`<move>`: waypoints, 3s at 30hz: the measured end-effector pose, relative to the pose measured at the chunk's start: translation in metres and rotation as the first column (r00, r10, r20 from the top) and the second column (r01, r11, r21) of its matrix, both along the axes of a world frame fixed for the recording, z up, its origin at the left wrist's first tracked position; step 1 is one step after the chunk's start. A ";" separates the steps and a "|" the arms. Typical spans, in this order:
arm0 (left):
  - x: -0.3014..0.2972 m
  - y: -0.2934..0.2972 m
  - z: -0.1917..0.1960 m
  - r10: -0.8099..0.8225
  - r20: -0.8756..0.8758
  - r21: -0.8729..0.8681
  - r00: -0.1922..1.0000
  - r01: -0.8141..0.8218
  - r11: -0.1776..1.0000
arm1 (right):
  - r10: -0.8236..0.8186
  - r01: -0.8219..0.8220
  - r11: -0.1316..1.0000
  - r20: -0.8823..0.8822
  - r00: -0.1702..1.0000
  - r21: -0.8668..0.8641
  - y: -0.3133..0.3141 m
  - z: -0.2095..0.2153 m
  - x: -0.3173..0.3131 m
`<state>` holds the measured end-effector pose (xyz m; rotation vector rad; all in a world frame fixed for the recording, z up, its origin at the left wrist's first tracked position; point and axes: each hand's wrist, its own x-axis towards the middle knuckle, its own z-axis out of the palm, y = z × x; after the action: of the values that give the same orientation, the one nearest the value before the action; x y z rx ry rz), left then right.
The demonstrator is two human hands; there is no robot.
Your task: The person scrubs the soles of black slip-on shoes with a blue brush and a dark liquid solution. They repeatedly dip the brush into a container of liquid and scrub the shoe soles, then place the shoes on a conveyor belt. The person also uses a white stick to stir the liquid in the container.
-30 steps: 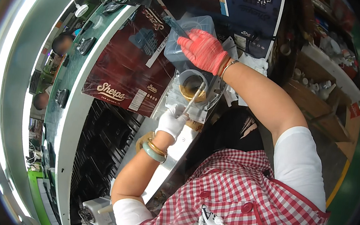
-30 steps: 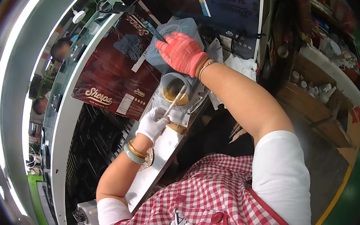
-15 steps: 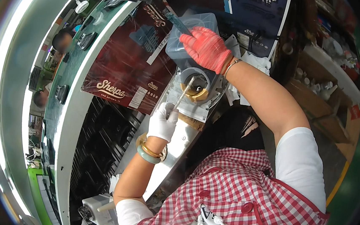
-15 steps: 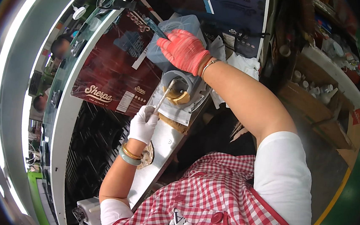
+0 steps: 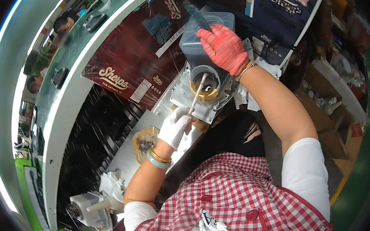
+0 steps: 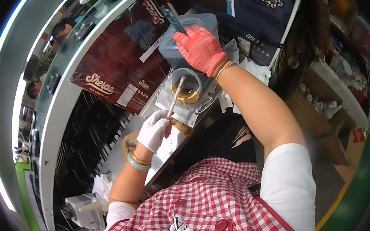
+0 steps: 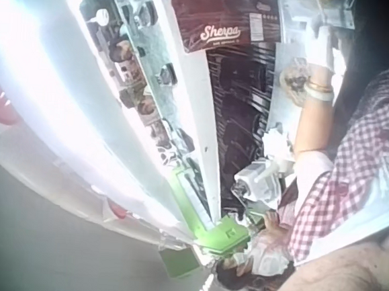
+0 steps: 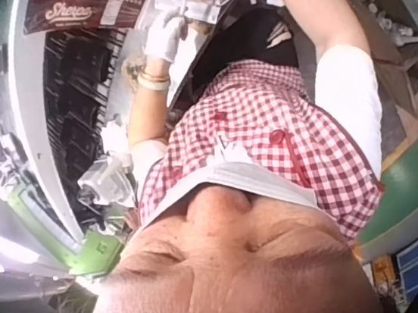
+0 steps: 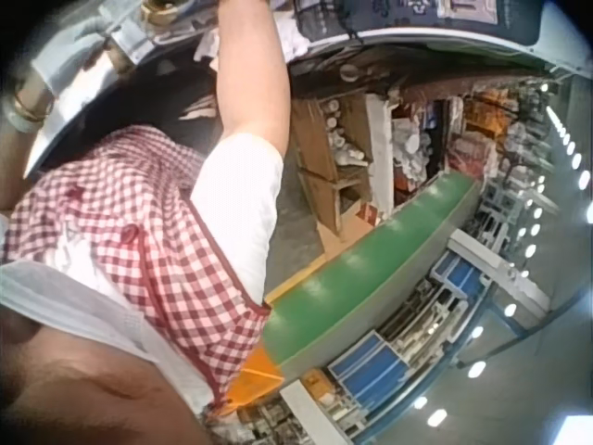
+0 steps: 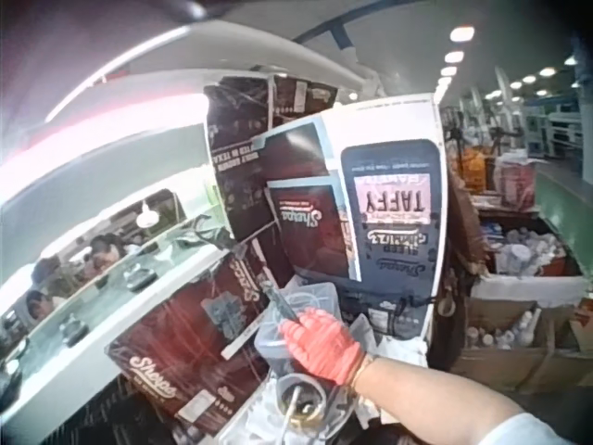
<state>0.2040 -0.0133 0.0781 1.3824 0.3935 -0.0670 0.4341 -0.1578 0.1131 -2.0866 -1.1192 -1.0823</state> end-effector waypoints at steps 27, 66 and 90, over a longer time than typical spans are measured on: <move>0.029 -0.007 0.042 -0.151 -0.217 -0.076 0.964 0.137 0.988 | 0.057 -0.057 0.998 -0.019 0.998 0.023 0.003 0.005 -0.003; 0.012 -0.079 -0.039 0.105 0.000 -0.778 0.995 -0.066 0.625 | 0.076 -0.076 0.996 0.021 0.997 0.040 0.003 0.004 -0.004; 0.046 -0.100 -0.036 0.040 0.088 -0.872 0.995 0.058 0.486 | 0.088 -0.091 0.994 0.048 0.995 0.062 0.003 0.002 -0.001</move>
<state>0.2504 -0.1134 0.0423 0.3341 0.2013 -0.1842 0.4328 -0.1549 0.1152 -1.9530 -1.1730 -1.1124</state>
